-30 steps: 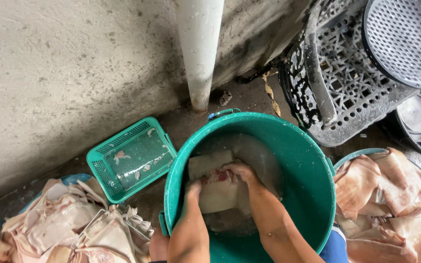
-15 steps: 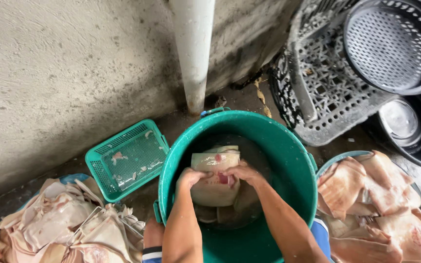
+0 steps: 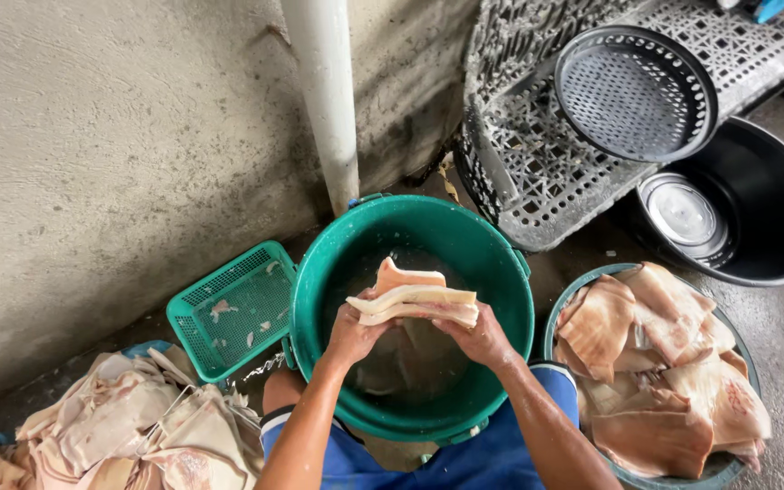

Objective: The person cleans and sorts pieces of animal skin by rinsing them in a basin of water and moving them between containers.

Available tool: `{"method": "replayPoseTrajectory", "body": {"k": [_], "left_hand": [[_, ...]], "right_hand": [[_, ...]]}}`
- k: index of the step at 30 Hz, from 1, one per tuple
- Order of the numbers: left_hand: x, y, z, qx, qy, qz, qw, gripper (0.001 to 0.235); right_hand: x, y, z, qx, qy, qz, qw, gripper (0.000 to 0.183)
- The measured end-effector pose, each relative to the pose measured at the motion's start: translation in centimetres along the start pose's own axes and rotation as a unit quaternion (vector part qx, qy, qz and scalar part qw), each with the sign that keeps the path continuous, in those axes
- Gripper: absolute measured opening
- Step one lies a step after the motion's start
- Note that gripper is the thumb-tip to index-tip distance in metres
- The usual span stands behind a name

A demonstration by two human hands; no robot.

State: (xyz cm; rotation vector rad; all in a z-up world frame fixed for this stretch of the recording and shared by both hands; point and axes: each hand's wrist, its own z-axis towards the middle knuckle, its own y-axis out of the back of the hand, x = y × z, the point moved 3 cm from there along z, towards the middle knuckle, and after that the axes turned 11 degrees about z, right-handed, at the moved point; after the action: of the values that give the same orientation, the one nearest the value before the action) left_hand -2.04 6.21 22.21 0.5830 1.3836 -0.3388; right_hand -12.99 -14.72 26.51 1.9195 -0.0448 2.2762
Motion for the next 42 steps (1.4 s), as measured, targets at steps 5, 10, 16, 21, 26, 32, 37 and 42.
{"method": "replayPoseTrajectory", "body": {"k": [5,10,16,21,26,32,37,42], "left_hand": [[-0.9,0.2,-3.2,-0.026,-0.010,0.248,0.968,0.022],[0.3,0.5,-5.0,-0.053,0.022,0.367,0.928,0.019],[1.1,0.3,-4.8,-0.097,0.012,0.405,0.909,0.022],[0.4,0.3,-4.5,-0.126,-0.031,0.369,0.920,0.021],[-0.5,0.4,-4.2,-0.084,0.007,0.328,0.941,0.032],[-1.0,0.7,-3.9,-0.079,0.039,0.272,0.958,0.036],[-0.9,0.6,-4.0,-0.079,0.017,0.319,0.944,0.037],[-0.6,0.5,-4.0,-0.085,-0.001,0.353,0.932,0.036]], "right_hand": [[-2.0,-2.1,-3.4,-0.053,-0.118,-0.020,0.991,0.023],[-2.4,-3.5,-3.6,-0.029,-0.061,-0.014,0.998,0.024],[-1.8,-3.6,-3.2,-0.042,-0.066,-0.022,0.997,0.024],[-2.0,-3.8,-3.0,-0.059,-0.073,-0.028,0.995,0.021],[-2.5,-3.2,-3.1,-0.071,-0.081,-0.032,0.994,0.019],[-3.5,-3.4,-2.9,-0.071,-0.071,-0.042,0.994,0.025],[-4.1,-3.2,-3.1,-0.074,-0.067,-0.057,0.993,0.024],[-3.9,-3.3,-3.2,-0.070,-0.069,-0.050,0.994,0.022]]}}
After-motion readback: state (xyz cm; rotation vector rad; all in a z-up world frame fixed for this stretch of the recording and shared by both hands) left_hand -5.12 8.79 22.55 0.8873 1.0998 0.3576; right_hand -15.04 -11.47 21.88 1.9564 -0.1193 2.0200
